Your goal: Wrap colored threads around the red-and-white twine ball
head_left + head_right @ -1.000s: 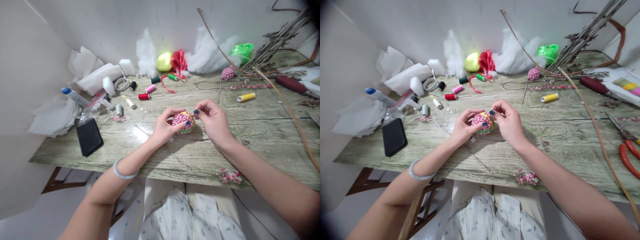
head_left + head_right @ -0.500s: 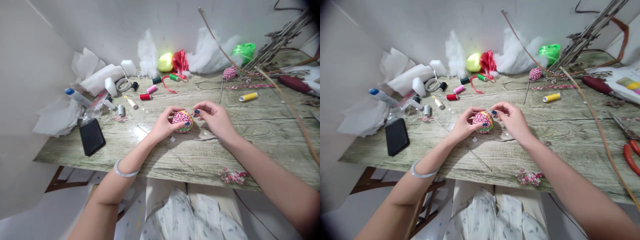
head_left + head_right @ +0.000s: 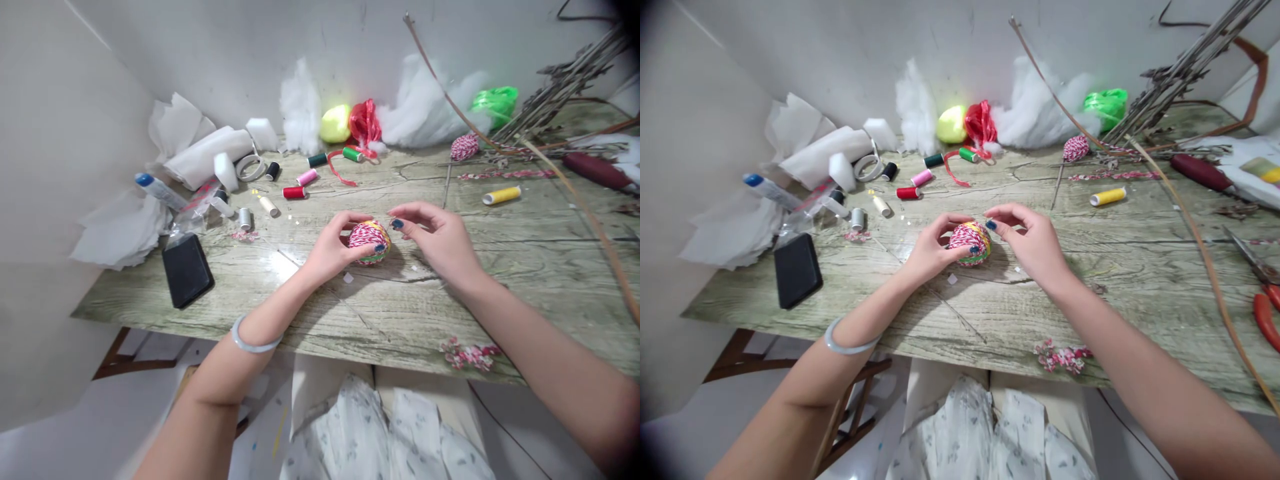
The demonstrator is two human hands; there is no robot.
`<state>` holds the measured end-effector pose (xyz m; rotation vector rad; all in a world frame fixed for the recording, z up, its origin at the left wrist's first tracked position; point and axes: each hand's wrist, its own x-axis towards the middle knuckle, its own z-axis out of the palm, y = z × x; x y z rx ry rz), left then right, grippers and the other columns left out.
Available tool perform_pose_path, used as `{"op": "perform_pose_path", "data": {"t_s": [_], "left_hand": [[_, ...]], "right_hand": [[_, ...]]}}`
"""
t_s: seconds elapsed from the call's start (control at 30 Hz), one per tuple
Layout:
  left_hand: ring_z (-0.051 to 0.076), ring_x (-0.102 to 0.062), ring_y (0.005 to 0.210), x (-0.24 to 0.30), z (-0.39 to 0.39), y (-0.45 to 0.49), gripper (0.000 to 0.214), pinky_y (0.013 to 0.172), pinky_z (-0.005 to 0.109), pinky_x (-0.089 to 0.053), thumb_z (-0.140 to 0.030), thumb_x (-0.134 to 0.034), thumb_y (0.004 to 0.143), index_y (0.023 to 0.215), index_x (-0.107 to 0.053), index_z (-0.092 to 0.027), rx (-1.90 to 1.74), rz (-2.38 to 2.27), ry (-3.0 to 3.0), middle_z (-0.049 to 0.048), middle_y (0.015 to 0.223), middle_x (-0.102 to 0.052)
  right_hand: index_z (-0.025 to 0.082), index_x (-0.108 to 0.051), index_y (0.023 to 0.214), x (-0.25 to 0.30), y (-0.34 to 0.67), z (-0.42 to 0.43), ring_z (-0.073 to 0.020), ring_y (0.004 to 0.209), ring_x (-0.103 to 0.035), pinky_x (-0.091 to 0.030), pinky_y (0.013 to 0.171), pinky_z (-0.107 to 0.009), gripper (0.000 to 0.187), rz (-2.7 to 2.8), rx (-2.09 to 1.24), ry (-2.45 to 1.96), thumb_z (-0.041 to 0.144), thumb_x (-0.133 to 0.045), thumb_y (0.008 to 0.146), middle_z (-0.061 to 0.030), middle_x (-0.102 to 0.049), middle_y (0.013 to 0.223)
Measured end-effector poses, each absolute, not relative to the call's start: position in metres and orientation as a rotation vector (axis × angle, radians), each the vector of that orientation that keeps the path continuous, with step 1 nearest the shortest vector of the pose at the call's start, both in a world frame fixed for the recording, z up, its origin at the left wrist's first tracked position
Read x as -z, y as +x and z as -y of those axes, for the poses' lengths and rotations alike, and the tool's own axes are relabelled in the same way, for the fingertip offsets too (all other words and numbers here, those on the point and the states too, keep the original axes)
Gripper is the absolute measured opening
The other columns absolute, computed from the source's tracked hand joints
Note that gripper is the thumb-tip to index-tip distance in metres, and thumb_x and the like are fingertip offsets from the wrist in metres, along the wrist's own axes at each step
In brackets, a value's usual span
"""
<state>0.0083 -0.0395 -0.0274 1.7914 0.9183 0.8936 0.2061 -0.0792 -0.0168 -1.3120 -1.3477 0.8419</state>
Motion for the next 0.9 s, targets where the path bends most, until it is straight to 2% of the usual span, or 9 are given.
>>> {"op": "perform_pose_path", "data": {"t_s": [0.2, 0.4, 0.5, 0.6, 0.7, 0.8, 0.9], "left_hand": [[0.019, -0.064, 0.103, 0.0279, 0.039, 0.0069, 0.041, 0.082, 0.029, -0.054, -0.025, -0.078, 0.074, 0.111, -0.061, -0.018, -0.92, -0.918, 1.83, 0.0075, 0.116, -0.065], [0.022, -0.062, 0.106, 0.0284, 0.0398, 0.0045, 0.045, 0.089, 0.036, -0.052, -0.031, -0.08, 0.074, 0.114, -0.061, -0.02, -0.954, -0.944, 2.039, 0.0079, 0.115, -0.065], [0.022, -0.062, 0.106, 0.0289, 0.0389, 0.0038, 0.045, 0.091, 0.037, -0.051, -0.033, -0.08, 0.075, 0.114, -0.061, -0.02, -0.962, -0.947, 2.06, 0.0078, 0.113, -0.065], [0.021, -0.062, 0.106, 0.0294, 0.038, 0.0033, 0.043, 0.091, 0.036, -0.051, -0.031, -0.079, 0.076, 0.113, -0.061, -0.02, -0.976, -0.967, 2.046, 0.0075, 0.115, -0.064], [0.021, -0.062, 0.105, 0.0294, 0.0385, 0.0038, 0.043, 0.09, 0.035, -0.051, -0.03, -0.08, 0.075, 0.113, -0.061, -0.02, -0.976, -0.972, 2.041, 0.0071, 0.114, -0.064], [0.021, -0.062, 0.105, 0.0286, 0.0404, 0.005, 0.045, 0.089, 0.035, -0.051, -0.033, -0.08, 0.074, 0.113, -0.061, -0.02, -0.959, -0.954, 2.041, 0.0074, 0.113, -0.064], [0.022, -0.062, 0.105, 0.0272, 0.0423, 0.0063, 0.045, 0.088, 0.035, -0.052, -0.035, -0.08, 0.075, 0.113, -0.062, -0.02, -0.938, -0.928, 2.039, 0.0078, 0.113, -0.065]], "right_hand": [[0.024, -0.069, 0.101, 0.0194, 0.2064, 0.0779, -0.0175, 0.088, -0.065, -0.051, 0.073, -0.031, 0.021, 1.328, -0.846, -1.311, 0.024, -0.069, 0.08, -0.0021, -0.071, 0.094], [0.027, -0.057, 0.112, 0.0209, 0.2034, 0.076, -0.0152, 0.078, -0.062, -0.051, 0.066, -0.028, 0.04, 1.254, -0.828, -1.252, 0.023, -0.073, 0.076, 0.0, -0.067, 0.09], [0.028, -0.051, 0.112, 0.0252, 0.2057, 0.0736, -0.0141, 0.069, -0.061, -0.051, 0.06, -0.027, 0.051, 1.168, -0.826, -1.256, 0.026, -0.08, 0.069, 0.002, -0.065, 0.086], [0.024, -0.062, 0.095, 0.0258, 0.2089, 0.0727, -0.0144, 0.067, -0.06, -0.05, 0.056, -0.026, 0.034, 1.19, -0.922, -1.314, 0.032, -0.081, 0.068, 0.0005, -0.066, 0.08], [0.022, -0.073, 0.085, 0.0207, 0.2084, 0.0747, -0.016, 0.076, -0.064, -0.052, 0.067, -0.029, 0.013, 1.309, -0.982, -1.327, 0.03, -0.075, 0.075, -0.0023, -0.072, 0.085], [0.023, -0.075, 0.083, 0.0174, 0.2051, 0.0769, -0.0158, 0.078, -0.065, -0.052, 0.074, -0.03, 0.008, 1.301, -0.926, -1.307, 0.028, -0.074, 0.077, -0.0013, -0.074, 0.086], [0.022, -0.072, 0.077, 0.0197, 0.2023, 0.0774, -0.0155, 0.071, -0.063, -0.051, 0.067, -0.029, 0.009, 1.265, -0.862, -1.32, 0.031, -0.074, 0.077, -0.0005, -0.071, 0.078]]}}
